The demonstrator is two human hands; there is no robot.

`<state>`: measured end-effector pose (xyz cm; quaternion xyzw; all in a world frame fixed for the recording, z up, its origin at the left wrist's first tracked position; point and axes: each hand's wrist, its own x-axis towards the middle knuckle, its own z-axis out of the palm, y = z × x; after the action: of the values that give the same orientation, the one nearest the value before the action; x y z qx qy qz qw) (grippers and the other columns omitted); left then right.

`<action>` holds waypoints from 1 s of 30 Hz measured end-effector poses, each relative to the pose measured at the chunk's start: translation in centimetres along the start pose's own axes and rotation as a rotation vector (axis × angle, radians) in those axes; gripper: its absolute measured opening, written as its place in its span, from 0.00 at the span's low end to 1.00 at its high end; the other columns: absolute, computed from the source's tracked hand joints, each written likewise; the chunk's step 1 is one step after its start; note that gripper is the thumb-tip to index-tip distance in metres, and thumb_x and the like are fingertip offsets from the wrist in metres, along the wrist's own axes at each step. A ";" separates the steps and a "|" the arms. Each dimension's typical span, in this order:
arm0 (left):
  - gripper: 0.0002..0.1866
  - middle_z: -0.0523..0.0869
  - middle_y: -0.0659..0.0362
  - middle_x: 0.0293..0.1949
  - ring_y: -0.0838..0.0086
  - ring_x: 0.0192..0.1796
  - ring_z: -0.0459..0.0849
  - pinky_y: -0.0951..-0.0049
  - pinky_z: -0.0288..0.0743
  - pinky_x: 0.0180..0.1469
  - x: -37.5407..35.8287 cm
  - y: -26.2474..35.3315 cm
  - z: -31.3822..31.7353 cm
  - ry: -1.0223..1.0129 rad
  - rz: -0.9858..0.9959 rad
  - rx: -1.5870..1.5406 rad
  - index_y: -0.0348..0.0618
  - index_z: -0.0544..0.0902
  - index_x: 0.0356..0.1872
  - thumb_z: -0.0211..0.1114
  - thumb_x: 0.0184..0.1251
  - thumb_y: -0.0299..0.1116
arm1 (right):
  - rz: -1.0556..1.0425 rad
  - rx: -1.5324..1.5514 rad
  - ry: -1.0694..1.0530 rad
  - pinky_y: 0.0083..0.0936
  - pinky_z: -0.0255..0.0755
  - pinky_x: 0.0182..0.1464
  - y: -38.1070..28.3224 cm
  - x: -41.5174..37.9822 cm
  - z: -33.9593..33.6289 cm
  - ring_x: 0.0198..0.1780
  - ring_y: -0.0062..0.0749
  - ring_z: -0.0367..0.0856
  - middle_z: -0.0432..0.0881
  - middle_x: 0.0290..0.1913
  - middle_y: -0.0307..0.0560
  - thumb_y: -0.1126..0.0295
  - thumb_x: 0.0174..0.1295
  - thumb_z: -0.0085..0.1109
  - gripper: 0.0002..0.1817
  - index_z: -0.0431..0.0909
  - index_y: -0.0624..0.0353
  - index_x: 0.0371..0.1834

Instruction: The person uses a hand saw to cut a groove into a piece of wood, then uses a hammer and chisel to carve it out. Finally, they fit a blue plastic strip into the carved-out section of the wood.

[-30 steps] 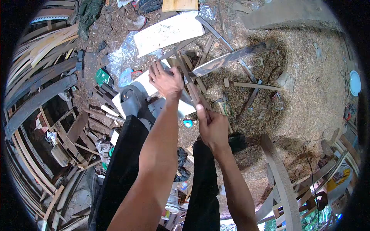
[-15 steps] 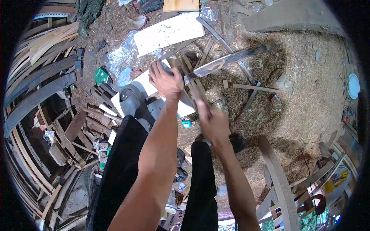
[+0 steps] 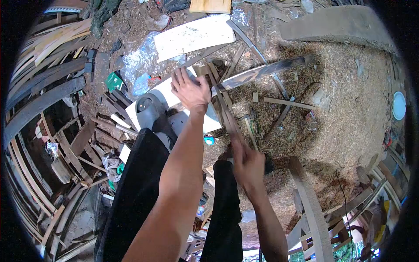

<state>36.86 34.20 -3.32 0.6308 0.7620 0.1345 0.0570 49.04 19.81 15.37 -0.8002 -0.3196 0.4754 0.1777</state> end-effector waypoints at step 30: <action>0.31 0.75 0.48 0.63 0.54 0.70 0.65 0.49 0.54 0.70 0.3 0.4 0.0 0.012 -0.013 0.001 0.33 0.74 0.60 0.56 0.52 0.39 | 0.005 0.090 -0.019 0.38 0.74 0.27 0.8 -4.4 -3.2 0.26 0.55 0.84 0.79 0.22 0.65 0.60 0.69 0.56 0.17 0.84 0.63 0.47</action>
<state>37.19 34.58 -3.18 0.6252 0.7664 0.1375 0.0532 50.58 16.27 19.24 -0.7875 -0.2976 0.4974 0.2093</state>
